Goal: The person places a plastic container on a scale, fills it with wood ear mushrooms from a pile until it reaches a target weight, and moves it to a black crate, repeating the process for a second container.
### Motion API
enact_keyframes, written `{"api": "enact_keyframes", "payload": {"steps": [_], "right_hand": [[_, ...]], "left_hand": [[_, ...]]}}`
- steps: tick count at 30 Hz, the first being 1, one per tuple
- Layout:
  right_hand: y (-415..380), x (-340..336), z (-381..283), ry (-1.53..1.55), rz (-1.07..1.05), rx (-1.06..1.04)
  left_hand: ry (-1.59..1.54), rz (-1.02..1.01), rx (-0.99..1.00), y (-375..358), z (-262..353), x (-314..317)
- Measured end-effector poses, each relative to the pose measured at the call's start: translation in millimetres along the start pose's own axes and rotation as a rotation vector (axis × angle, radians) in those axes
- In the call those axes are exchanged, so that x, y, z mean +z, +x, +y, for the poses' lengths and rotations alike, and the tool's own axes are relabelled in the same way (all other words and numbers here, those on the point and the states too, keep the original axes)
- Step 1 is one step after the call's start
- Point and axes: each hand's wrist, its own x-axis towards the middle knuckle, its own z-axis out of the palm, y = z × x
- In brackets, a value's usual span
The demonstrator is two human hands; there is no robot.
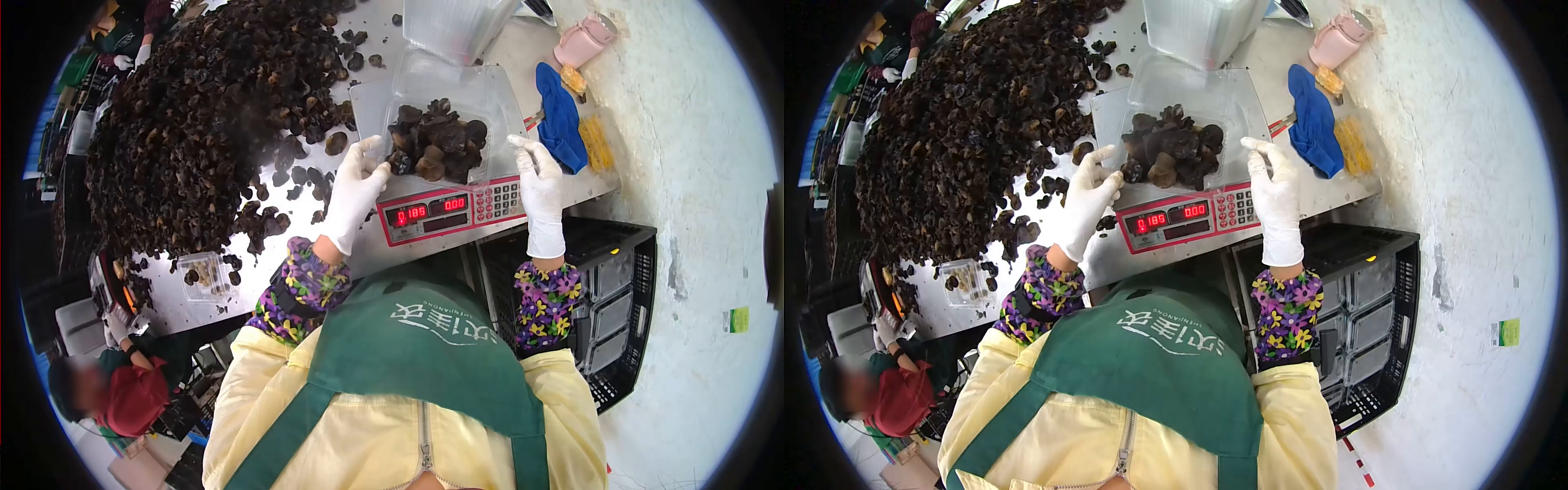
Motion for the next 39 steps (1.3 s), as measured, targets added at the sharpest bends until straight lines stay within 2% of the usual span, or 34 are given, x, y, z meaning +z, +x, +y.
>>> {"api": "enact_keyframes", "payload": {"steps": [2, 5, 6, 10, 13, 15, 18, 21, 22, 23, 25, 27, 30, 32, 33, 36, 37, 39], "right_hand": [[-5, 0, -7, -0.039, -0.008, -0.008], [-9, 0, 5, -0.046, 0.001, -0.027], [-10, 1, 7, -0.044, 0.002, -0.028], [-8, 0, 0, -0.049, -0.011, -0.023], [-10, 1, -11, -0.066, -0.013, -0.008], [-14, -1, -12, -0.064, -0.009, 0.023], [-20, -5, -6, -0.075, 0.012, -0.009], [-23, -12, 1, -0.002, 0.006, 0.102], [-21, -13, 1, -0.022, 0.006, 0.058], [-21, -12, 1, -0.042, 0.004, 0.014], [-18, -7, 1, -0.022, -0.002, 0.007], [-15, -2, -1, -0.053, -0.024, 0.006], [-13, 3, -11, -0.067, -0.050, 0.045], [-11, 5, -5, -0.035, -0.059, 0.013], [-11, 5, -1, -0.002, -0.059, -0.014], [-10, 3, 8, 0.012, -0.067, 0.004], [-10, 1, 8, 0.009, -0.067, 0.006], [-10, -2, 4, -0.077, -0.071, 0.014]], "left_hand": [[0.121, 0.020, 0.026, -2, 0, -5], [0.493, 0.287, 0.439, -1, 1, -7], [0.530, 0.318, 0.536, 3, 14, -5], [0.743, 0.259, 0.649, 29, 39, 13], [0.751, 0.167, 0.737, 46, 34, 27], [0.684, 0.169, 0.726, 49, 35, 29], [0.437, 0.124, 0.637, 50, 34, 11], [-0.541, -0.076, 0.118, 38, 37, -13], [-0.667, -0.158, 0.128, 52, 18, -23], [-0.667, -0.156, 0.126, 62, -3, -30], [-0.948, -0.337, 0.028, 63, -6, -37], [-1.137, -0.182, -0.122, 58, -7, -20], [-1.242, -0.273, -0.084, 46, 9, -23], [-1.254, -0.038, -0.240, 35, 22, -31], [-1.194, 0.032, -0.246, 32, 24, -37], [-1.152, -0.091, -0.178, 29, 9, -61], [-1.146, -0.070, -0.213, 28, 9, -63], [-1.047, 0.182, -0.337, 17, 16, -57]]}}
